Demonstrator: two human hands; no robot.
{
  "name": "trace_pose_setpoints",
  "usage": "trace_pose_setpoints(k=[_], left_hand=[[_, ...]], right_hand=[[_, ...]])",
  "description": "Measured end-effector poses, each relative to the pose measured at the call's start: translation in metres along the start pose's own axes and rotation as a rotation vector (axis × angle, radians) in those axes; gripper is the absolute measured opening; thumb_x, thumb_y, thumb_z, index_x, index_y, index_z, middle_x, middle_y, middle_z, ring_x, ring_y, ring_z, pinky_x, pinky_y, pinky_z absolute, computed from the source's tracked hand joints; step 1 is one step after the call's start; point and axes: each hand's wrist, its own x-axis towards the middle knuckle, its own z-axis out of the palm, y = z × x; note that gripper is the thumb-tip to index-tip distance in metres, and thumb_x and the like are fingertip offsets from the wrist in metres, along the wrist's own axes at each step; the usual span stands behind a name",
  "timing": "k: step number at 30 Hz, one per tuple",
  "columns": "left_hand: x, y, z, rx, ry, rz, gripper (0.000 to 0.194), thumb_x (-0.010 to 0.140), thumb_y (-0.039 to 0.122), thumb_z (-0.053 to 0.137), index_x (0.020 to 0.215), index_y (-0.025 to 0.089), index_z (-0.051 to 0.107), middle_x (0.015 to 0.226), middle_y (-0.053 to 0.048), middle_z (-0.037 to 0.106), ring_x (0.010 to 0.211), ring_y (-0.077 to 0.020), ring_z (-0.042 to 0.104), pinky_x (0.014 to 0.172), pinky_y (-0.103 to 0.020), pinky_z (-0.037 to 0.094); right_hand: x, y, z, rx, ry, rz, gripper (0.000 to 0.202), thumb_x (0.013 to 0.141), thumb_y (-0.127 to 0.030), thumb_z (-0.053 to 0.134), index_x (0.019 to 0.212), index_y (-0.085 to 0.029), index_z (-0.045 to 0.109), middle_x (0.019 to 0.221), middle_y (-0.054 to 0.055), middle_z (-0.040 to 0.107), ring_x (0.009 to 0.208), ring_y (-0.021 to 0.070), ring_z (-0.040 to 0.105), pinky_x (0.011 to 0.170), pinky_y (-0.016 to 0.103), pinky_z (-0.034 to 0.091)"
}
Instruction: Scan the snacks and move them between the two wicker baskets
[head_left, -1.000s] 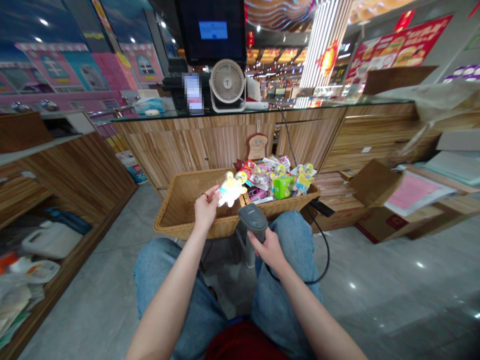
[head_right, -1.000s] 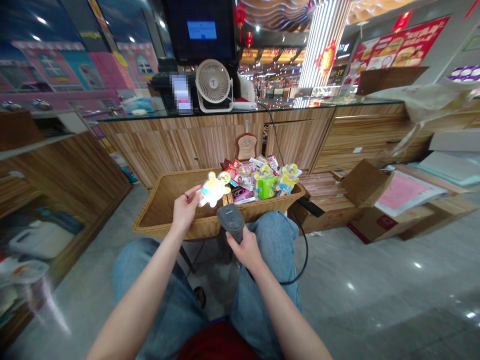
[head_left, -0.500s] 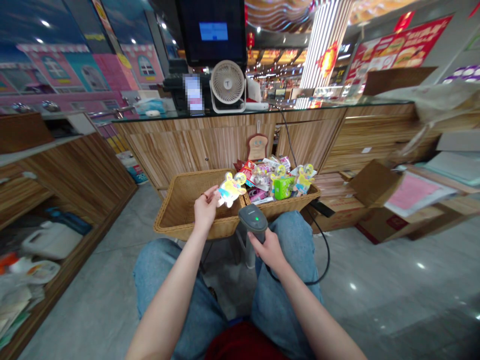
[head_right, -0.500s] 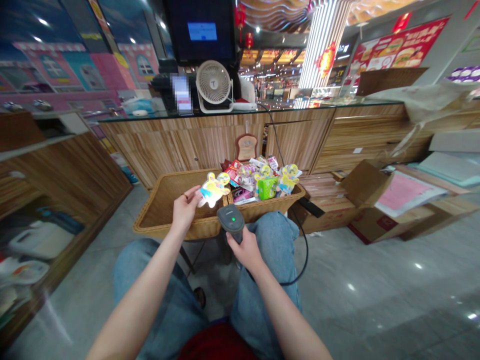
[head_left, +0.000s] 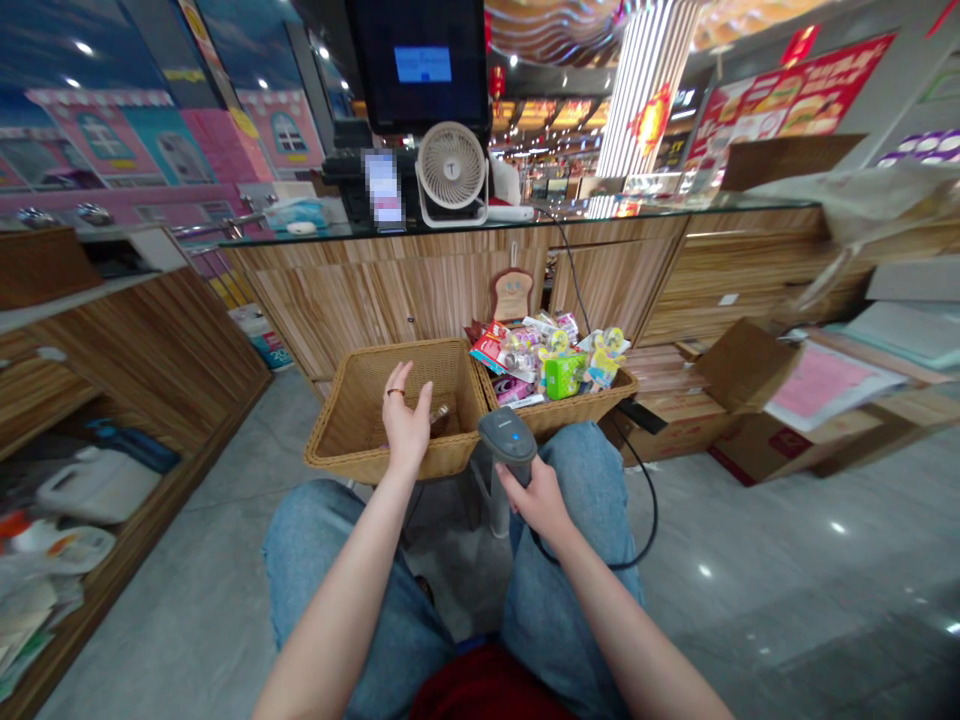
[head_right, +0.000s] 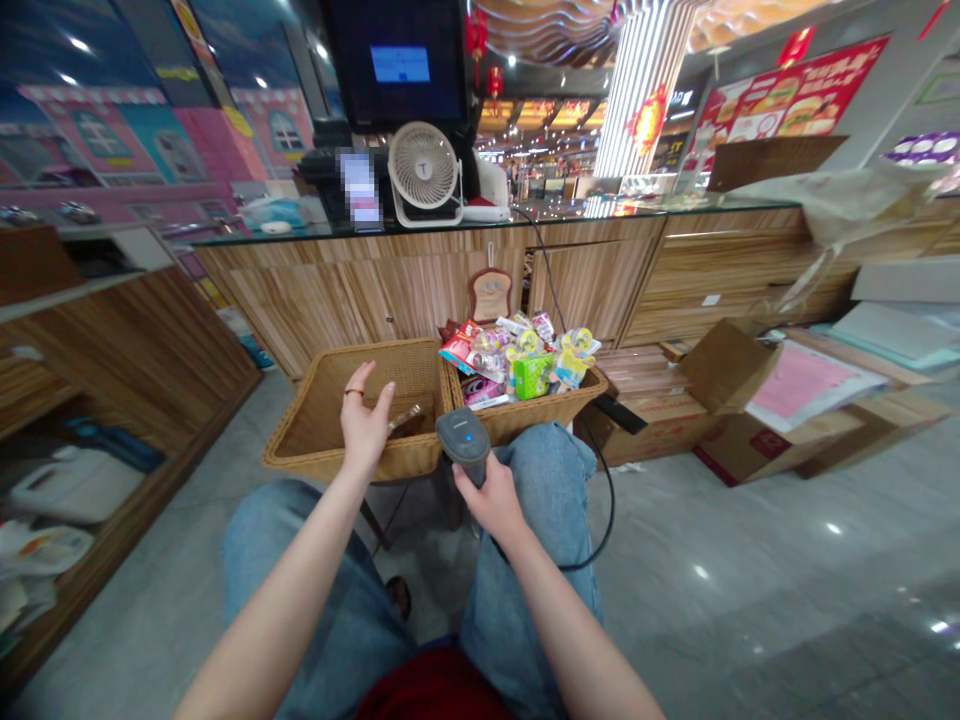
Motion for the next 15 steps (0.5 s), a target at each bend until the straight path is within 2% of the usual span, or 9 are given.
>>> trace_pose_setpoints(k=[3, 6, 12, 15], left_hand=[[-0.002, 0.011, 0.003, 0.119, -0.09, 0.019, 0.047, 0.095, 0.037, 0.067, 0.14, 0.028, 0.063, 0.156, -0.012, 0.056, 0.148, -0.0293, 0.048, 0.127, -0.052, 0.029], [-0.001, 0.025, 0.017, 0.242, -0.202, 0.063, 0.049, 0.093, 0.039, 0.071, 0.141, 0.032, 0.063, 0.159, -0.011, 0.053, 0.153, -0.0348, 0.04, 0.128, -0.064, 0.016], [0.011, 0.052, 0.07, 0.369, -0.39, 0.284, 0.049, 0.094, 0.043, 0.071, 0.141, 0.029, 0.064, 0.167, -0.014, 0.042, 0.159, -0.0387, 0.027, 0.127, -0.07, 0.008], [0.018, 0.062, 0.095, 0.387, -0.44, 0.326, 0.046, 0.092, 0.043, 0.074, 0.134, 0.025, 0.069, 0.168, -0.016, 0.039, 0.159, -0.0422, 0.025, 0.126, -0.074, 0.007]], right_hand=[[0.0, 0.0, -0.001, 0.005, 0.009, 0.0, 0.017, 0.091, -0.041, 0.069, 0.094, -0.024, 0.069, 0.059, 0.001, 0.069, 0.062, 0.0264, 0.073, 0.046, 0.027, 0.052], [0.0, 0.0, -0.001, 0.015, 0.02, 0.003, 0.018, 0.091, -0.041, 0.07, 0.095, -0.024, 0.069, 0.059, 0.001, 0.07, 0.063, 0.027, 0.074, 0.046, 0.027, 0.053], [0.001, 0.0, -0.002, 0.037, 0.037, 0.025, 0.02, 0.089, -0.043, 0.072, 0.096, -0.024, 0.069, 0.055, -0.001, 0.067, 0.058, 0.0261, 0.072, 0.044, 0.028, 0.052], [0.001, -0.001, -0.002, 0.054, 0.046, 0.041, 0.02, 0.09, -0.044, 0.07, 0.093, -0.025, 0.066, 0.05, -0.003, 0.063, 0.047, 0.0235, 0.066, 0.042, 0.028, 0.051]])
